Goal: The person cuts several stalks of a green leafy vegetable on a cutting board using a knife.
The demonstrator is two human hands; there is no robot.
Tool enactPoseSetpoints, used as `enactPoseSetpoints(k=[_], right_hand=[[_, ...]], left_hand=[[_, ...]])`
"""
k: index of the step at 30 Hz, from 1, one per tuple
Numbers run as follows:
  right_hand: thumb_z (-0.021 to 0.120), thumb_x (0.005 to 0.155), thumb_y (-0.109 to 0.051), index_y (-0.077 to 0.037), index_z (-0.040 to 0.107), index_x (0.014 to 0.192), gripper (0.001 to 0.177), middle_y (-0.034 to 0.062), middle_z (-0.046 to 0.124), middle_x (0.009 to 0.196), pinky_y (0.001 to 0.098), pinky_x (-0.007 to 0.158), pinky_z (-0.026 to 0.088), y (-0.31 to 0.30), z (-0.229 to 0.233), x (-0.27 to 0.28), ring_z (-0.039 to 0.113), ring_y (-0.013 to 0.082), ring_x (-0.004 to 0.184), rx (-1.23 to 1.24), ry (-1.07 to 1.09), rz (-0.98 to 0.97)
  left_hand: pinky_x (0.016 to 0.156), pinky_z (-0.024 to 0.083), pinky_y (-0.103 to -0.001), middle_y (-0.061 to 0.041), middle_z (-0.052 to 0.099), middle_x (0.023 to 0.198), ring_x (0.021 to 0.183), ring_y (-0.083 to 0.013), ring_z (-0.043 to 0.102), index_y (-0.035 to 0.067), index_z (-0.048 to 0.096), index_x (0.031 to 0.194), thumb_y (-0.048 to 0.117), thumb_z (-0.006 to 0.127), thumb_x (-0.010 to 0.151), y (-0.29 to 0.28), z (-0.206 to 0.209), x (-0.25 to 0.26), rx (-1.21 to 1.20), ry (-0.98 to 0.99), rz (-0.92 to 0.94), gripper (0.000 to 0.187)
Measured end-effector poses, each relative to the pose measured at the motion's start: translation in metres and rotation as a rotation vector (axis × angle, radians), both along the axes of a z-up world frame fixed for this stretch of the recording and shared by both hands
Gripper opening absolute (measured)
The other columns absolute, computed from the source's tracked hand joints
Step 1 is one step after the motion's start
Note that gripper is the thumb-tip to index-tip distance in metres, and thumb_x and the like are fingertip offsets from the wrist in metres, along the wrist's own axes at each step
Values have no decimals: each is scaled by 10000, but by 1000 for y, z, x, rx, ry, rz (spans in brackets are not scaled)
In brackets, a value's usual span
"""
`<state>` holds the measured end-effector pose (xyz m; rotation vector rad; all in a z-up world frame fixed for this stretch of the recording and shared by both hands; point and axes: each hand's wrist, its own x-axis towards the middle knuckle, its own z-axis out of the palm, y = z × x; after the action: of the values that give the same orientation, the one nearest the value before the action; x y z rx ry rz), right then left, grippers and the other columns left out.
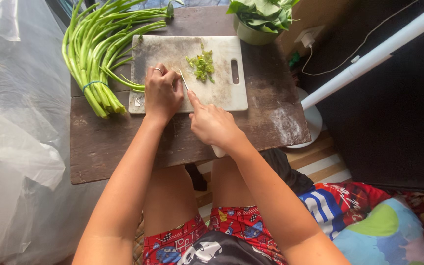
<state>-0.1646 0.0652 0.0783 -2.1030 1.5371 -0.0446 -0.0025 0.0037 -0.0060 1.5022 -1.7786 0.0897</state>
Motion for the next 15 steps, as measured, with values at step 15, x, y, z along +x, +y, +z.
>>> enactPoseSetpoints(k=[15], right_hand=[[451, 975, -236, -194, 204, 1623, 695, 272, 673, 1199, 497, 985, 502, -27, -10, -12, 673, 426, 1089, 96, -135, 46]], left_hand=[[862, 513, -442, -139, 653, 970, 976, -323, 600, 27, 747, 899, 65, 738, 898, 2, 5, 0, -35, -16, 10, 39]])
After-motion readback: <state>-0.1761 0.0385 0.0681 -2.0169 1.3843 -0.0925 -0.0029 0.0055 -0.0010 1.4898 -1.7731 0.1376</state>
